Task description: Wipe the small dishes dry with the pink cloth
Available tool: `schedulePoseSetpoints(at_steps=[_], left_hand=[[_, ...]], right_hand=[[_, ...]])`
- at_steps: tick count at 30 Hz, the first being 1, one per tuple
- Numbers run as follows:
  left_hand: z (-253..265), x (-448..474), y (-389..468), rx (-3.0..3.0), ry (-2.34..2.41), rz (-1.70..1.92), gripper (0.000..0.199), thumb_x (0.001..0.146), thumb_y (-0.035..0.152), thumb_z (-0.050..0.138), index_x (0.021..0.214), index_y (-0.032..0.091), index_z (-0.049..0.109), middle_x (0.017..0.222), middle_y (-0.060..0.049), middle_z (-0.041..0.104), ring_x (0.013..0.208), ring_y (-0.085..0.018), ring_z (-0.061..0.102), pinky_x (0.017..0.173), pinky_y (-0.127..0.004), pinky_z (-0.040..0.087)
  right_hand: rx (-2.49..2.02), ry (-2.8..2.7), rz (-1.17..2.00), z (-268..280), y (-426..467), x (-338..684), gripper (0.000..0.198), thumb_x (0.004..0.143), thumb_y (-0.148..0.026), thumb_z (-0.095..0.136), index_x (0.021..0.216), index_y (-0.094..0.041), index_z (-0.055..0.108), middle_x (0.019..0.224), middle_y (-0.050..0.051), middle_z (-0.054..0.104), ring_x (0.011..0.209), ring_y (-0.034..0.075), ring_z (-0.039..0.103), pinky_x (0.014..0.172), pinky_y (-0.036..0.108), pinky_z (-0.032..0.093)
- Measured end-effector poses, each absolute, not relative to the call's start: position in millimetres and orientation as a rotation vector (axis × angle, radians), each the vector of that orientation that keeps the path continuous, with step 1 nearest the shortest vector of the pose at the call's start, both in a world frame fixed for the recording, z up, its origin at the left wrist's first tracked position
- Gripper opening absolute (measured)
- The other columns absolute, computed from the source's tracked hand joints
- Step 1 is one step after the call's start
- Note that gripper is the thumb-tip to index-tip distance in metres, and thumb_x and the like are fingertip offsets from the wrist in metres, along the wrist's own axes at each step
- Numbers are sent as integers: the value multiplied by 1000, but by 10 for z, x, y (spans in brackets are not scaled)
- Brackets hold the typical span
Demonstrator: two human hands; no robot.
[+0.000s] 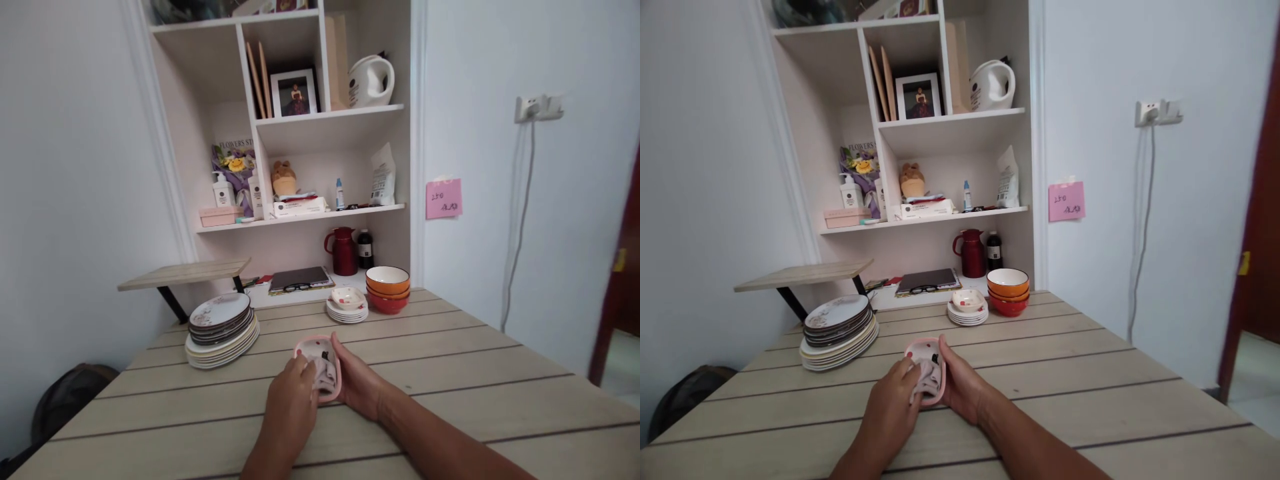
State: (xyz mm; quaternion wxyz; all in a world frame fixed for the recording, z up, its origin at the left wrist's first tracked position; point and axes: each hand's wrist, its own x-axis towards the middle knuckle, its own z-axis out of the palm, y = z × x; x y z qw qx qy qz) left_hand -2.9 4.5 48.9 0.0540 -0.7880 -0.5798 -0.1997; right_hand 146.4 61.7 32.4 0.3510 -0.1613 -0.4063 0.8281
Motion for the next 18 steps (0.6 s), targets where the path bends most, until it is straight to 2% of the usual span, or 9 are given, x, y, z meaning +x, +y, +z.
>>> schedulePoseSetpoints(at_steps=[7, 10, 14, 18], left_hand=[[406, -17, 117, -2466, -1901, -716, 54, 79, 11, 49, 130, 29, 55, 132, -5, 55, 106, -19, 59, 88, -28, 44], [391, 17, 147, -2304, -2069, -858, 47, 83, 17, 50, 128, 27, 56, 131, -5, 57, 108, -20, 59, 87, -28, 43], [411, 27, 171, -2132, -2287, -998, 35, 87, 26, 52, 120, 24, 59, 115, -6, 67, 101, -20, 62, 84, -28, 44], [395, 21, 197, -2150, -2260, -1161, 37, 85, 21, 53, 121, 22, 59, 116, -6, 67, 104, -19, 61, 88, -27, 44]], right_hand=[[-482, -1114, 2134, 317, 608, 1476, 70, 86, -72, 37, 118, -15, 63, 107, 14, 72, 91, 24, 68, 83, 43, 51], [-433, -1121, 2139, 327, 596, 1472, 68, 88, -70, 37, 120, -16, 63, 109, 14, 72, 96, 26, 67, 86, 46, 50], [-373, -1133, 2151, 339, 578, 1476, 64, 90, -67, 37, 122, -17, 61, 112, 14, 71, 102, 27, 66, 91, 49, 48], [-402, -1151, 2131, 343, 567, 1477, 63, 88, -67, 40, 125, -20, 60, 113, 13, 71, 101, 27, 66, 91, 49, 48]])
